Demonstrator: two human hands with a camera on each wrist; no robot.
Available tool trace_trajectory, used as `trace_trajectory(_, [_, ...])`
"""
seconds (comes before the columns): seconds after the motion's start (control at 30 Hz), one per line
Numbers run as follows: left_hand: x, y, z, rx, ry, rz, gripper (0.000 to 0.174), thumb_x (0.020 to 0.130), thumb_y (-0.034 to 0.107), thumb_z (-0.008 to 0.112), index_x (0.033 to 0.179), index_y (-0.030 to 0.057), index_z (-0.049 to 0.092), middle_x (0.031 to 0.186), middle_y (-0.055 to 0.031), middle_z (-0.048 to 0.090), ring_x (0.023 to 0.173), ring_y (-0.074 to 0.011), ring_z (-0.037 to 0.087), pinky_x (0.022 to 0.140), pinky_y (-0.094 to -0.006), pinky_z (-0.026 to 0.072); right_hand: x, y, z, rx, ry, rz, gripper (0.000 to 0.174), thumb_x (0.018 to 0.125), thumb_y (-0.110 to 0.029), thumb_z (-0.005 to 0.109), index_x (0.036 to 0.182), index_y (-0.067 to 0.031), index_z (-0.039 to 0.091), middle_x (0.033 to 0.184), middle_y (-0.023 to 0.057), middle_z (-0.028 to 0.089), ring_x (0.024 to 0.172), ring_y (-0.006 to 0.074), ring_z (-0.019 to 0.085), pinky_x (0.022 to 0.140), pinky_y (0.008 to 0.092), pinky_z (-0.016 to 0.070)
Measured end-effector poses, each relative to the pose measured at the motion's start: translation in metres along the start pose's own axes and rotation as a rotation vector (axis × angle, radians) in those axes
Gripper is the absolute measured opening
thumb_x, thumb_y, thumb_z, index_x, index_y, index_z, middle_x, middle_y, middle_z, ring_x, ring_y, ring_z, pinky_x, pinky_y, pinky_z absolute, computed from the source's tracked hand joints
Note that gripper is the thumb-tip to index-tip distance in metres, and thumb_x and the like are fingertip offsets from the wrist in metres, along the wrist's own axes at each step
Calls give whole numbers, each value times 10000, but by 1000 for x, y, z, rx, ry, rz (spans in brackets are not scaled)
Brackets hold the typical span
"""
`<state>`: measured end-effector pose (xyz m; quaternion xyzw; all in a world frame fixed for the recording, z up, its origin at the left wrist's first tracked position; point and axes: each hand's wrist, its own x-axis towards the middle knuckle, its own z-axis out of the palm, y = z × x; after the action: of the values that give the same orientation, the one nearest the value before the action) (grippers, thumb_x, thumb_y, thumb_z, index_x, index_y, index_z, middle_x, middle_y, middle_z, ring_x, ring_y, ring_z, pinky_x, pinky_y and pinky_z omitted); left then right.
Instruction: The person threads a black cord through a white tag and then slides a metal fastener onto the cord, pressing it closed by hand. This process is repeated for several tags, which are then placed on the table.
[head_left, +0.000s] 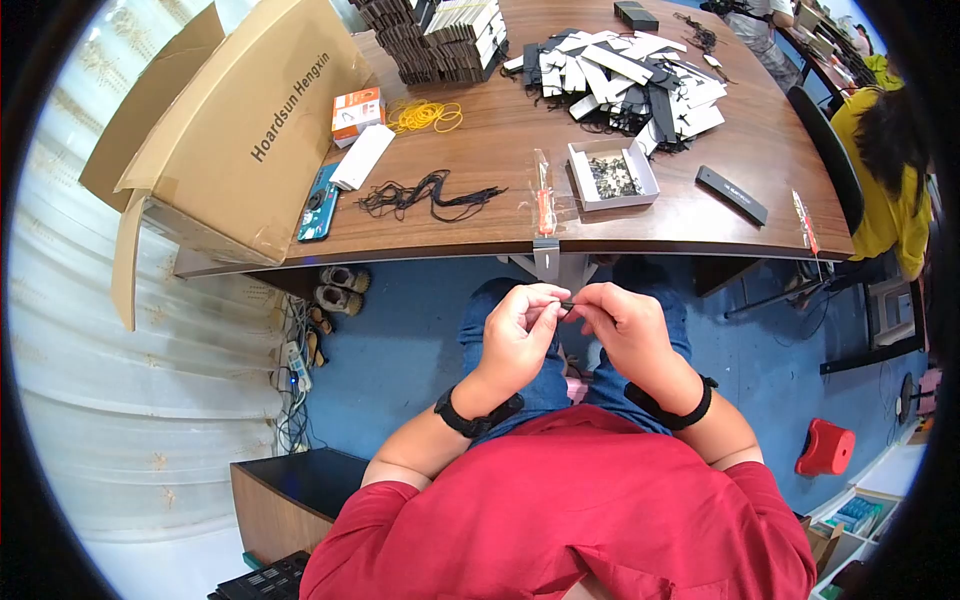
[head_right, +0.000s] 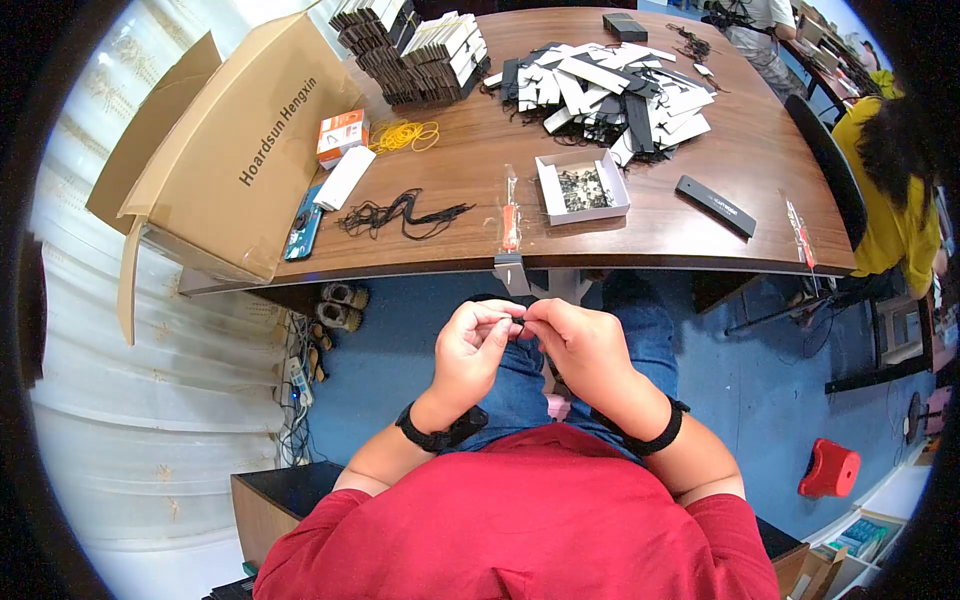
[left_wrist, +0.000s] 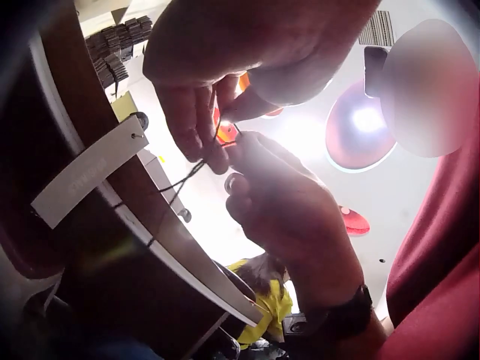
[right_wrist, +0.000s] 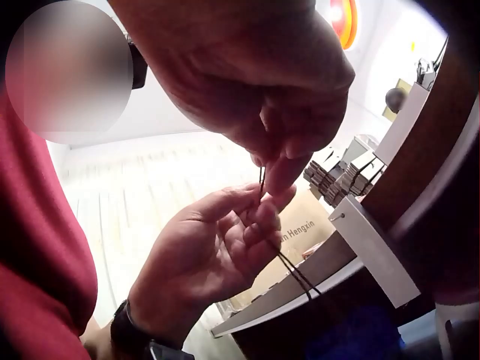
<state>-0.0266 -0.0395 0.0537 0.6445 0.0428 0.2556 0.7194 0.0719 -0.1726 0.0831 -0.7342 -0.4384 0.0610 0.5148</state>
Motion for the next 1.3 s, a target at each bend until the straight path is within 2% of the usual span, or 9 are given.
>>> trace_trajectory(0.1, [-3, 9, -2, 45, 12, -209, 77, 927, 29, 550, 997, -1, 545, 983, -83, 617, 822, -109, 600, 748, -235, 490, 1, -4, -2, 42, 19, 2, 64, 830, -44, 648, 880, -31, 612, 726, 98, 643, 618, 184, 645, 549, 273, 501])
trace_trajectory(0.37, [2, 7, -3, 122, -36, -174, 48, 895, 52, 618, 910, 6, 617, 822, 16, 603, 719, -26, 521, 658, -186, 437, 1, 0, -1, 97, -6, 89, 61, 844, -25, 633, 899, -13, 608, 721, 80, 631, 608, 135, 619, 536, 260, 488])
trace_trajectory(0.5, [0, 11, -5, 92, -64, -277, 36, 884, 51, 627, 893, 17, 618, 786, 42, 578, 694, -17, 487, 629, -180, 408, 1, 0, -6, 365, -116, 318, 88, 924, -71, 552, 928, 1, 602, 748, 55, 638, 622, 101, 604, 555, 230, 479])
trace_trajectory(0.6, [1, 7, -8, 60, -30, -202, 36, 876, 53, 635, 890, 25, 616, 774, 51, 556, 674, -10, 459, 608, -173, 381, 0, 10, -9, 636, -90, 439, 200, 973, -150, 494, 943, 8, 612, 756, 44, 628, 624, 93, 575, 589, 228, 473])
trace_trajectory(0.77, [2, 9, -10, 31, -15, -201, 34, 875, 53, 634, 893, 31, 616, 771, 53, 554, 679, -7, 462, 608, -171, 380, -2, 9, -12, 317, 1, 171, 139, 897, -79, 591, 1016, -19, 631, 842, 56, 633, 694, 107, 583, 609, 235, 472])
trace_trajectory(0.87, [2, 9, -10, 45, -30, -208, 31, 876, 50, 631, 896, 31, 617, 772, 53, 558, 679, -7, 466, 610, -171, 383, 3, -1, -17, 113, -31, -30, 308, 770, 3, 681, 1069, -65, 644, 934, 78, 619, 776, 163, 607, 635, 260, 479])
trace_trajectory(1.07, [2, 10, -11, 59, -56, -213, 47, 883, 57, 633, 908, 21, 617, 780, 28, 593, 672, -18, 488, 608, -178, 413, 10, 9, -12, 4, -36, -224, 154, 767, -16, 691, 916, -40, 662, 845, 82, 627, 743, 199, 605, 631, 270, 478])
trace_trajectory(1.27, [6, -2, -16, 23, -121, -274, 109, 889, 113, 648, 922, 10, 631, 792, 18, 601, 682, -29, 509, 614, -181, 415, 2, 17, -13, 386, -28, 361, 82, 778, -20, 690, 842, -9, 640, 792, 91, 615, 701, 191, 599, 614, 276, 469])
trace_trajectory(1.3, [8, -1, -16, 54, -145, -261, 112, 892, 118, 644, 918, 9, 627, 776, 21, 595, 660, -27, 501, 589, -179, 409, 0, 16, -13, 270, 16, 259, 86, 766, -17, 692, 833, -18, 638, 788, 85, 613, 699, 191, 596, 616, 283, 463])
